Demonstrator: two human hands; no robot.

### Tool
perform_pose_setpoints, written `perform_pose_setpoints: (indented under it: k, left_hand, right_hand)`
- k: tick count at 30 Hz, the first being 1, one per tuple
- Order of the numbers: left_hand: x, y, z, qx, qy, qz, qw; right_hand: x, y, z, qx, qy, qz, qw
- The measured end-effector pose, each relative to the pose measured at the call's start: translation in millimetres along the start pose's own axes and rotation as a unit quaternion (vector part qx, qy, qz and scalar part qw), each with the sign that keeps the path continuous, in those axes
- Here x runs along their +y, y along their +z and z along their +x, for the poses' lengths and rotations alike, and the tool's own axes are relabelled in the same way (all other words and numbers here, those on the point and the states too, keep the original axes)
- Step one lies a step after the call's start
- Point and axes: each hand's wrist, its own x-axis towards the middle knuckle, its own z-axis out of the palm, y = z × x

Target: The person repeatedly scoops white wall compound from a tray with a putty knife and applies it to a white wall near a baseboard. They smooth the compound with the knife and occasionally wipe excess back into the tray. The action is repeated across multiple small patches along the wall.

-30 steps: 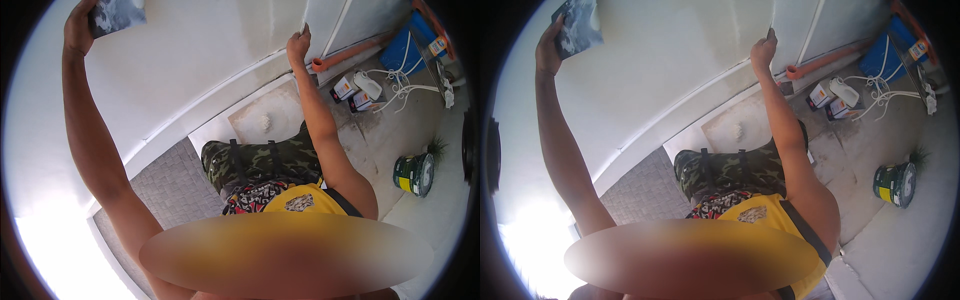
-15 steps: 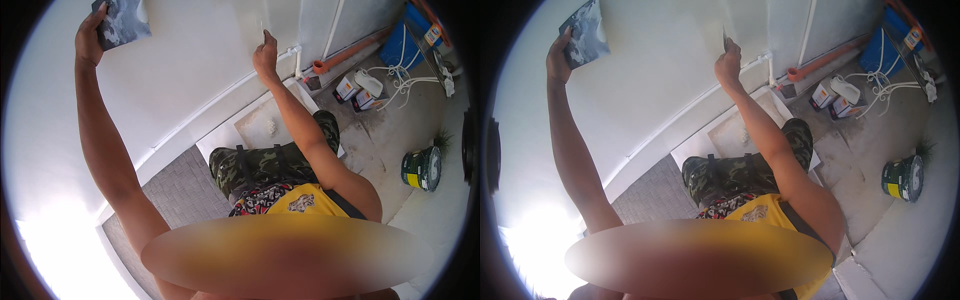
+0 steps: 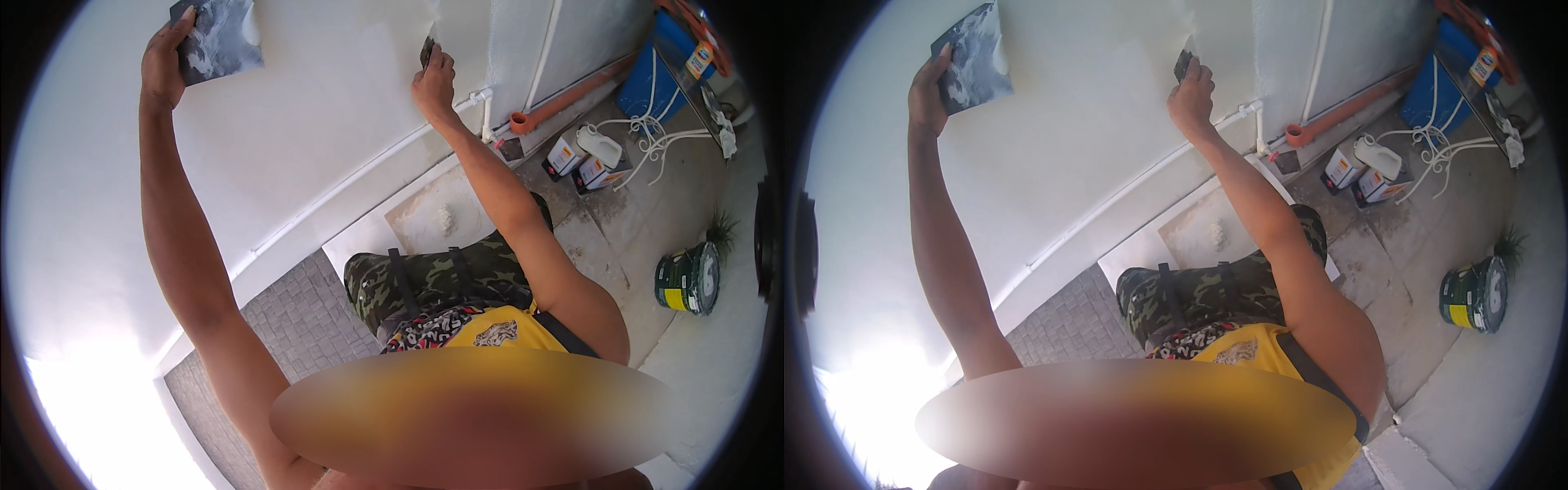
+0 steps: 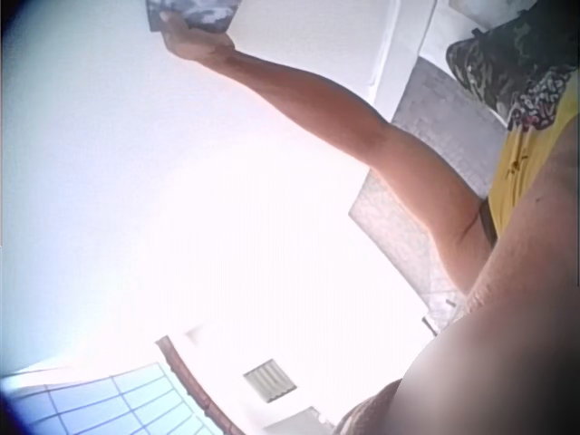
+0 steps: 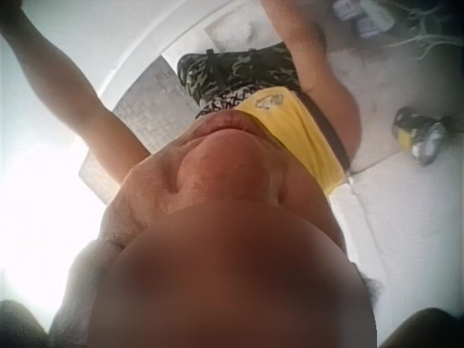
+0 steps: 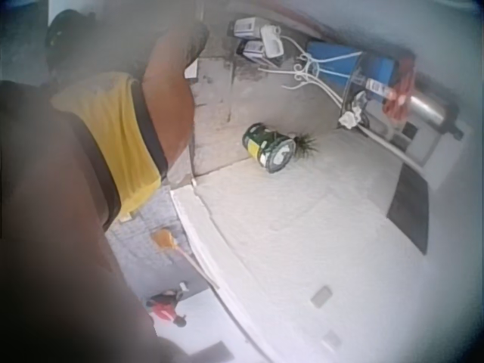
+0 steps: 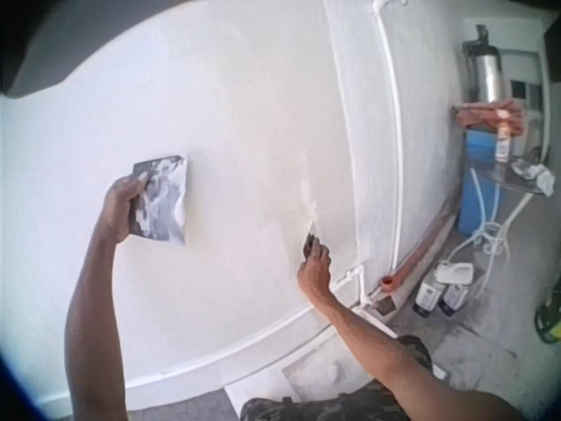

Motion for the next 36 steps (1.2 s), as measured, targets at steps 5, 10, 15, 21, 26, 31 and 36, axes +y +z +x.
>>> perform_pose_setpoints:
  k: [5, 10, 15, 21, 26, 31, 36]
  left_hand:
    - [3, 7, -2, 0.010, 0.012, 0.034, 0.999]
    - [2, 6, 1, -0.019, 0.015, 0.010, 1.000]
    - [1, 6, -1, -0.022, 0.018, -0.001, 1.000]
    - [1, 4, -2, -0.032, 0.017, 0.019, 0.999]
    - [-5, -3, 9, -0.053, 0.015, -0.016, 0.998]
    - [-8, -8, 12, -0.056, 0.025, 0.017, 0.998]
    - [-8, -4, 6, -0.053, 0.021, 0.002, 0.998]
  right_hand:
    - [7, -45, 18, 0.119, 0.014, 0.020, 0.993]
    - [27, -82, 115, 0.147, 0.053, -0.053, 0.986]
    - [-22, -55, 90, 0.041, 0.075, -0.052, 0.995]
    - [-48, -57, 32, 0.009, 0.009, -0.010, 1.000]
    - [-5, -107, 109, 0.128, 0.054, -0.035, 0.990]
    - [-18, -103, 144, 0.077, 0.067, -0.072, 0.992]
    - [-62, -67, 81, -0.004, -0.033, -0.059, 0.998]
